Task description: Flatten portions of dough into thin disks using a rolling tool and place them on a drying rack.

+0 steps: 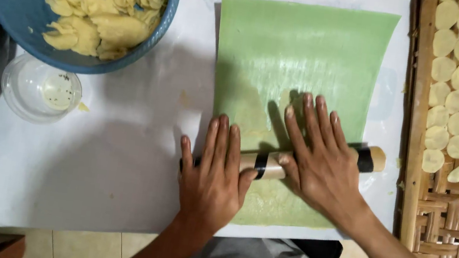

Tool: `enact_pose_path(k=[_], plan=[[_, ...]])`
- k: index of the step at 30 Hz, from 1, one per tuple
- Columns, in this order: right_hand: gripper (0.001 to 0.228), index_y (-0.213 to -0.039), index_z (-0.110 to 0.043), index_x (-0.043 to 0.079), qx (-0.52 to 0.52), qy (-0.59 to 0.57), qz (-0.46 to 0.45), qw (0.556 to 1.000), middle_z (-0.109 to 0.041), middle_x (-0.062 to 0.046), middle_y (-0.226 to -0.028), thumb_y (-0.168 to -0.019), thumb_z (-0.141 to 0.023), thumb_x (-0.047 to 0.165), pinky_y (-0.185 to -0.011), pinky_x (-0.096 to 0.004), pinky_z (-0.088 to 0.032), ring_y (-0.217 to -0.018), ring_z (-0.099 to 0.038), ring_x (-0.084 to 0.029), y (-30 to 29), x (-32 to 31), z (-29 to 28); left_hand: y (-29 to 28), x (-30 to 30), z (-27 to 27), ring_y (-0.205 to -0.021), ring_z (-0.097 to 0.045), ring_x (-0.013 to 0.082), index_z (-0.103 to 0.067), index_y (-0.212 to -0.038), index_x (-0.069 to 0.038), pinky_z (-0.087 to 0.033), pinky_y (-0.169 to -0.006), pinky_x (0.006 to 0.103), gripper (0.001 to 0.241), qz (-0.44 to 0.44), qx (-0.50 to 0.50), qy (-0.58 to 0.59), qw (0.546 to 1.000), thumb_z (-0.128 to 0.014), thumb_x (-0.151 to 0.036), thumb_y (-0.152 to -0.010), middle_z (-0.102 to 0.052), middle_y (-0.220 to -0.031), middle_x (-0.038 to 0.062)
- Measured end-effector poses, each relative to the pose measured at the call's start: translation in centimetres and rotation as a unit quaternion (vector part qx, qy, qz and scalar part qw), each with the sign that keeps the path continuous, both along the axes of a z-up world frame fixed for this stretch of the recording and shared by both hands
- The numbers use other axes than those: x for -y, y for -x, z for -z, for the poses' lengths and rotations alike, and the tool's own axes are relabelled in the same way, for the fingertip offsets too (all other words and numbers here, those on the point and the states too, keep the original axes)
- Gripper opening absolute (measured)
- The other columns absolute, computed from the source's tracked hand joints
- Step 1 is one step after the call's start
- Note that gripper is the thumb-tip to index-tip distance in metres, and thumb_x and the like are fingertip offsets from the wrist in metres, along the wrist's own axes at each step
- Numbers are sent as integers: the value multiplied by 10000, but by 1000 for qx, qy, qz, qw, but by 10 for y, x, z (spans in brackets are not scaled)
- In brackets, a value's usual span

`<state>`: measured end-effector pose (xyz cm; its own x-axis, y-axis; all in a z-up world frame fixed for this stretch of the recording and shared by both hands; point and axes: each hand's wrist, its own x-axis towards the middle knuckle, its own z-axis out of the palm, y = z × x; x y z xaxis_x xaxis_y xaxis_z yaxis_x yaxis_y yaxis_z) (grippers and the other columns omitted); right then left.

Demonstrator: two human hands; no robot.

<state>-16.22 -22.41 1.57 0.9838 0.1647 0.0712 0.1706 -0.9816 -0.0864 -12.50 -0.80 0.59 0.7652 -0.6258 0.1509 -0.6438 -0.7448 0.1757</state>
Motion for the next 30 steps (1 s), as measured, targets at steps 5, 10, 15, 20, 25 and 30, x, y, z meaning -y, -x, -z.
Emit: enact_pose_path(k=[5,10,15,20,25,30], plan=[[623,-1668,-107,73,-12,-86,44,995,-68,-223,-1723,-1162,-236,413,-1345,-508,-131,-1615,-48,-377,-72,14,-2,-90,25,-5,-1575,-144,427,-260,-1645,-77,-143,-1203,748,703,-15,-24,-31,999,-299,-540,-1118,-175,-1685,236],[582,-1659,-192,2,62,-131,70,987,-112,-200,-1720,-1197,-329,328,-1347,-530,-200,-1614,-88,-362,-95,19,-7,-110,38,-15,-1607,-2,411,-127,-1671,-8,-40,-1273,697,774,-47,-29,-28,998,-187,-556,-1126,-17,-1719,233],[638,-1612,-212,-48,32,-132,49,990,-220,-252,-1691,-1138,-189,378,-1319,-486,-237,-1595,-202,-380,-29,2,-9,-34,13,-9,-1586,-216,387,-248,-1629,-3,-125,-1229,683,813,-30,9,-57,998,-207,-599,-1077,-265,-1687,254],[621,-1590,-278,-43,81,-230,29,969,-254,-263,-1680,-1138,-242,382,-1333,-567,-243,-1598,-219,-431,7,-1,-6,1,-9,-10,-1554,-272,442,-342,-1589,3,-222,-1213,695,830,4,32,-8,999,-458,-606,-1037,-315,-1645,295],[544,-1609,-292,61,120,-242,7,963,-260,-210,-1700,-1103,-398,230,-1352,-631,-215,-1623,-212,-408,64,-6,11,31,-27,-11,-1337,-588,406,-586,-1398,-31,-490,-1138,519,495,45,40,152,987,-792,-145,-963,-619,-1410,244],[700,-1560,-350,-46,1,-8,29,1000,-334,-255,-1647,-1060,-415,439,-1257,-532,-284,-1547,-318,-395,79,-32,27,28,-12,-2,-1491,-434,355,-437,-1518,46,-346,-1227,520,622,33,23,14,999,-603,-361,-1078,-465,-1578,223]])
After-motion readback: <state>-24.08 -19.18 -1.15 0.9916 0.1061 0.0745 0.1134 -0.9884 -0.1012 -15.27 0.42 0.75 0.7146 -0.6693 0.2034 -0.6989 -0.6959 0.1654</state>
